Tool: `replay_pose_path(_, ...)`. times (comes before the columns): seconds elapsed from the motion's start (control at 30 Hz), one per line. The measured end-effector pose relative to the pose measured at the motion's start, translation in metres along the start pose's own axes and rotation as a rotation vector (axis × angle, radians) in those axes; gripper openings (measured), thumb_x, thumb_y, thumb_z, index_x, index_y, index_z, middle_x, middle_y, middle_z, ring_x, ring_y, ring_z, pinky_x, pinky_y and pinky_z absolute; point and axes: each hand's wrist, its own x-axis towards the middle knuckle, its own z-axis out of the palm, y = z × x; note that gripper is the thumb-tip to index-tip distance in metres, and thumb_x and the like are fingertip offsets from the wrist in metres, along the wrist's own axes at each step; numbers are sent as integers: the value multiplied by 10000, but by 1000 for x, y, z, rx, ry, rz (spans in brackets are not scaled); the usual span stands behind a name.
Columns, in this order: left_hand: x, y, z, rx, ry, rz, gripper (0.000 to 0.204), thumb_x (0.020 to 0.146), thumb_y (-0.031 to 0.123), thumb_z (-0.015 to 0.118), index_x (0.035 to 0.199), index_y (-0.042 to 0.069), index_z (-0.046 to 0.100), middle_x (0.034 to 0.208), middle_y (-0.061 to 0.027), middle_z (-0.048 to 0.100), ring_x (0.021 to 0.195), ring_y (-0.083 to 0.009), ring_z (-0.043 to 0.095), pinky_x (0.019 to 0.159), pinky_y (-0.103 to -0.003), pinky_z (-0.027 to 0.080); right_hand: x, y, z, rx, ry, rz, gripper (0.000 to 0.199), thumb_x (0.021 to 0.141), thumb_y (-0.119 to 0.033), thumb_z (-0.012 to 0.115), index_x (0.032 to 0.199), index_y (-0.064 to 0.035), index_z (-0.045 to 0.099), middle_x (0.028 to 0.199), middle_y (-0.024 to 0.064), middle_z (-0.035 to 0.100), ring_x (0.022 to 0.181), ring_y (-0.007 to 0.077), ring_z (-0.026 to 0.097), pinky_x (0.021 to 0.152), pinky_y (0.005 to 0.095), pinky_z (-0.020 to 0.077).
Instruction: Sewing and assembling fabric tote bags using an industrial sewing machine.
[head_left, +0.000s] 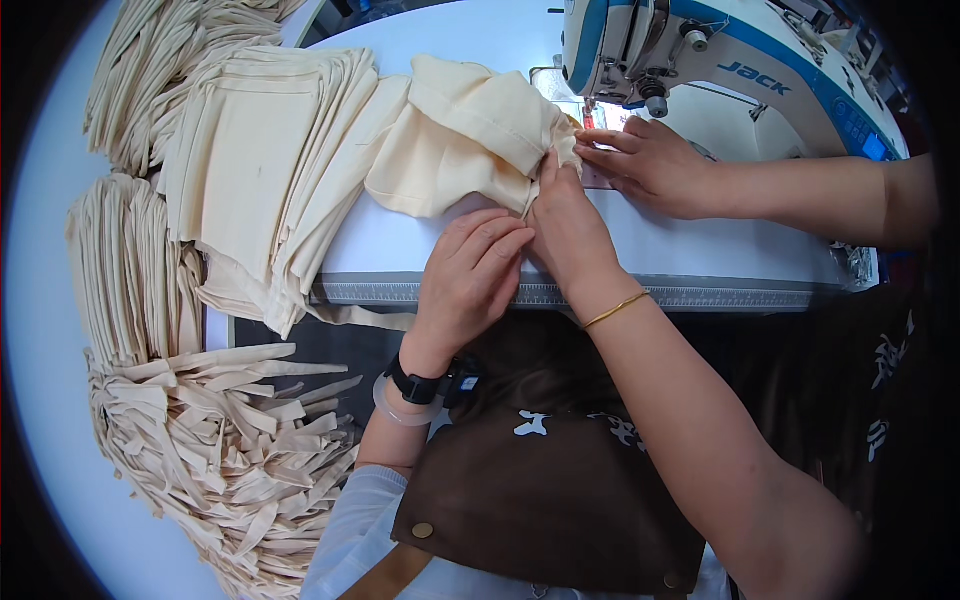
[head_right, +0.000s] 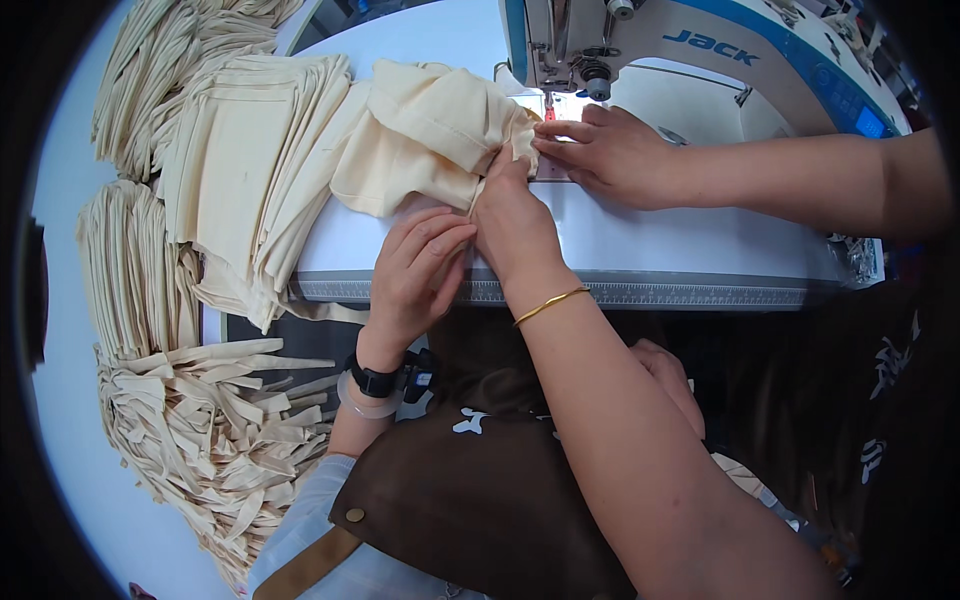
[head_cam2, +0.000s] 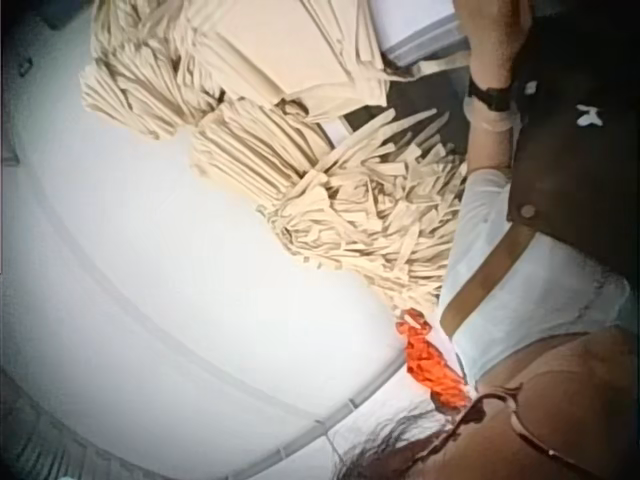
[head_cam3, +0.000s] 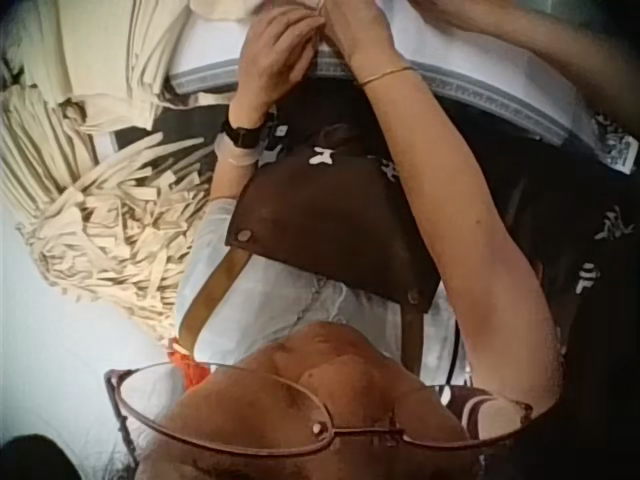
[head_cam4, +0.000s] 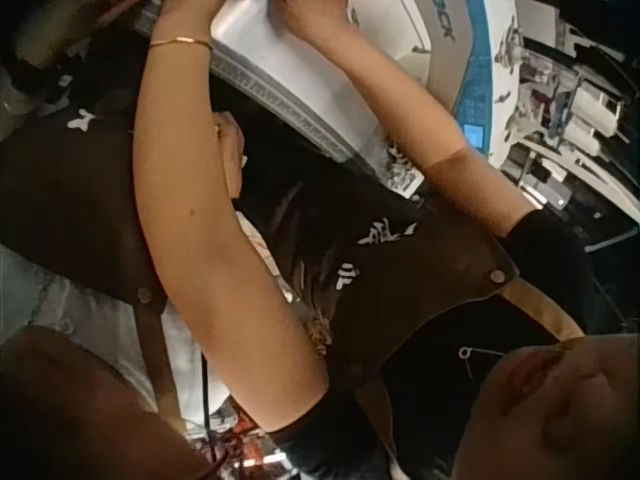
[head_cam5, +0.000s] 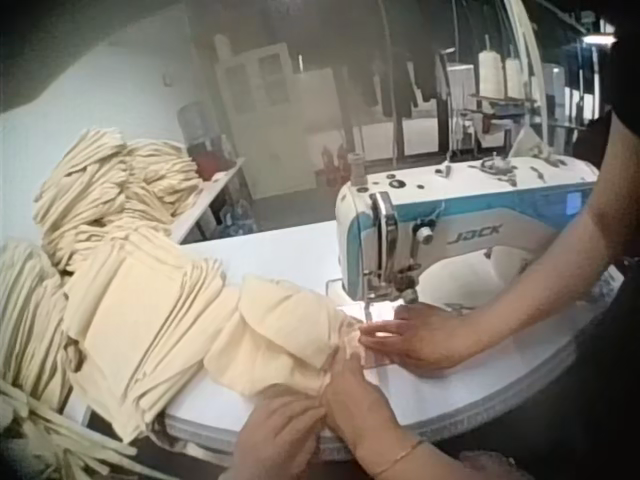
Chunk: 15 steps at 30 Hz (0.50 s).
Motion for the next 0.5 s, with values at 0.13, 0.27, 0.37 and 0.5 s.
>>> replay_pose_path(0.13, 1, -3, 9, -49, 10, -11, 408, 856, -46, 790, 1254, 23, 735, 1241, -130, 748, 1175, -358, 718, 1011, -478, 576, -5, 1, 4, 7, 9, 68, 401, 1049, -268, 614, 1311, -66, 840, 1416, 174, 797, 1497, 385, 613, 1053, 436, 464)
replay_pose_path(0.27, -8, -10, 13, -56, 34, -70, 343, 859, -61, 766, 1190, 21, 725, 1199, -136, 744, 1136, -364, 717, 975, -472, 575, -8, 9, -7, 124, -40, -17, 350, 1013, -244, 646, 1218, -80, 877, 1360, 177, 821, 1450, 394, 646, 1052, 441, 472)
replay_pose_path(0.37, -18, -18, 20, -85, 46, -145, 284, 864, -67, 747, 1130, 24, 707, 1151, -144, 733, 1077, -378, 709, 950, -472, 570, -16, 8, -5, 116, 91, -23, 309, 979, -244, 676, 1134, -97, 899, 1346, 202, 821, 1408, 410, 665, 1056, 440, 480)
replay_pose_path(0.5, -22, -23, 25, -76, 62, -211, 265, 863, -7, 783, 1113, 38, 706, 1123, -147, 723, 1056, -393, 696, 937, -471, 567, -16, -2, -4, 132, 114, 47, 326, 961, -229, 685, 1162, -91, 901, 1371, 223, 807, 1464, 403, 622, 1179, 479, 464)
